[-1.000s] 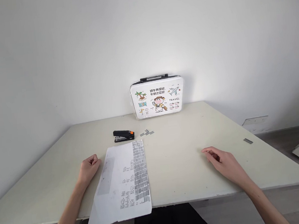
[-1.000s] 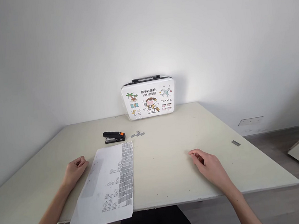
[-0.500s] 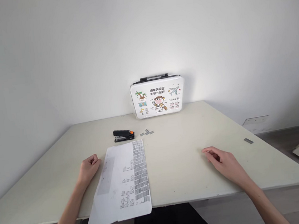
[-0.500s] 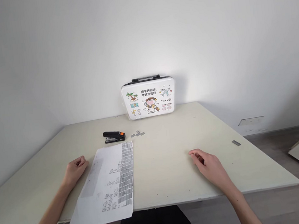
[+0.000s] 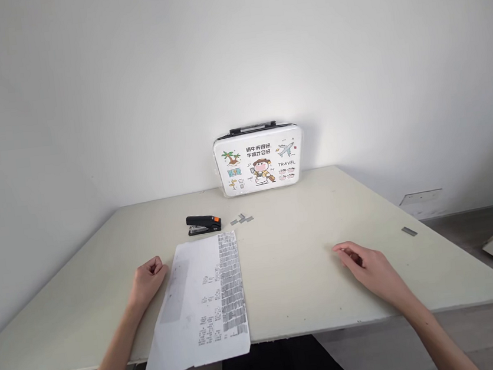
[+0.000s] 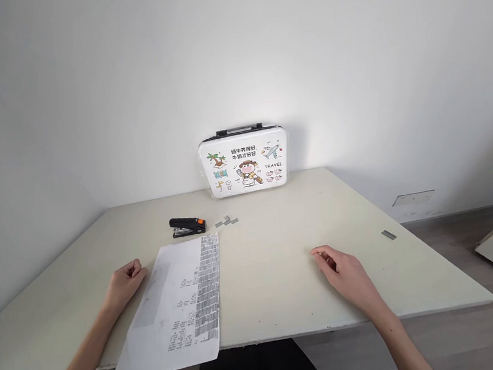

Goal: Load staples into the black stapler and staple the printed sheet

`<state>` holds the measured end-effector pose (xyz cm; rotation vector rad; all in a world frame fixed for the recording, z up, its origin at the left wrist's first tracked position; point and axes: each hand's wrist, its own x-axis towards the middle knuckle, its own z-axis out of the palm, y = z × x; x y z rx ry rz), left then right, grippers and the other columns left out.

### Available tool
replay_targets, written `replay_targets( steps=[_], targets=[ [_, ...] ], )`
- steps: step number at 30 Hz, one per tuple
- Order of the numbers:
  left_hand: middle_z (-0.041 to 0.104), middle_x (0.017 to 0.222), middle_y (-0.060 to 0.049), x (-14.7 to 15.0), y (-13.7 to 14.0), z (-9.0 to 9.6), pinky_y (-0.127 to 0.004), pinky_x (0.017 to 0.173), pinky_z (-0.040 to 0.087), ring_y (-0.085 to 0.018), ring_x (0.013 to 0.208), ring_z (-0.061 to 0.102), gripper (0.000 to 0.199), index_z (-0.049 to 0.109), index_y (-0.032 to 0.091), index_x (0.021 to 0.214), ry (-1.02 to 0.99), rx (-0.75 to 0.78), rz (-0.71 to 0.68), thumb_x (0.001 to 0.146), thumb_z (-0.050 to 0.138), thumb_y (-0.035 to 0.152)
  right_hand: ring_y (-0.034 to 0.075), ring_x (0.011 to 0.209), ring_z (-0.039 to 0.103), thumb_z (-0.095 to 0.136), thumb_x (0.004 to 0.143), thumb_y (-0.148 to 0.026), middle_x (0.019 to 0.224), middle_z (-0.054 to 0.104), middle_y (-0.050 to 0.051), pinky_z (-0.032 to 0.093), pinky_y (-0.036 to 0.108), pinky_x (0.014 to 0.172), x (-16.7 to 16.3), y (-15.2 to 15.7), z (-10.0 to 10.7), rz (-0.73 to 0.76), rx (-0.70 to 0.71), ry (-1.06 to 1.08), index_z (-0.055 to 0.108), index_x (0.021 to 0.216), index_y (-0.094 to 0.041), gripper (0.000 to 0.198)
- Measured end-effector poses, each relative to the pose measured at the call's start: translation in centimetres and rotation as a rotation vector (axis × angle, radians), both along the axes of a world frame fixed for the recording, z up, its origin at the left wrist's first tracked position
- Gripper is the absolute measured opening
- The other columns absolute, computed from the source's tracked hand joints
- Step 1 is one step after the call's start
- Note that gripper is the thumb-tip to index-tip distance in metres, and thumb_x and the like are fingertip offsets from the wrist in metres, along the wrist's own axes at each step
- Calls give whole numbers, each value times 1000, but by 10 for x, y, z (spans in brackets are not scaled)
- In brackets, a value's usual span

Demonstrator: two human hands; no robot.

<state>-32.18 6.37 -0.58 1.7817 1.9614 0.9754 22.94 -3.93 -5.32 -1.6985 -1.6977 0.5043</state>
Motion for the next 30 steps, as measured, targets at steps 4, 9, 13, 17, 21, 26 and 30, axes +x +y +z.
replay_targets(
  steps=[4,9,13,17,21,26,30],
  targets=[
    [26,58,6,2,-2,1,-23,55,25,-13,59,25,29,25,24,64,43,7,2,67,52,35,19,58,57,40,101,-57,73,68,3,45,29,59,-1,-1,1,5,5,8,68,110,-25,43],
    [31,57,6,5,-3,2,-24,56,28,-13,58,27,29,26,24,63,102,14,9,68,53,35,19,58,58,41,100,-58,73,69,3,46,29,59,-2,-1,3,0,10,7,68,109,-25,44],
    [34,54,6,8,-3,1,-24,57,29,-13,58,28,25,31,23,63,151,18,13,70,53,34,19,58,58,40,101,-57,72,68,3,46,30,60,-2,0,4,0,8,2,68,107,-25,42],
    [38,56,6,9,-3,0,-25,60,32,-14,59,31,23,34,23,66,181,35,11,73,54,34,19,58,57,40,101,-56,69,66,2,45,30,60,-3,0,4,1,16,-13,68,106,-26,41],
    [45,61,5,13,-1,0,-26,61,35,-14,57,36,24,38,24,71,249,78,8,83,54,38,19,58,57,40,101,-57,73,69,3,46,30,60,-3,-1,4,9,25,-16,68,108,-26,43],
    [63,103,-10,38,25,13,-34,84,46,-24,92,58,24,56,21,99,432,352,-145,94,50,44,19,58,55,39,102,-57,72,66,2,44,30,59,-3,0,4,11,24,-26,67,106,-26,42],
    [58,134,-18,67,68,39,-48,106,37,-34,124,51,37,57,18,124,588,398,-296,98,48,42,19,58,55,38,102,-58,71,65,2,44,30,60,-4,1,5,10,15,-40,66,105,-26,43]
  ],
)
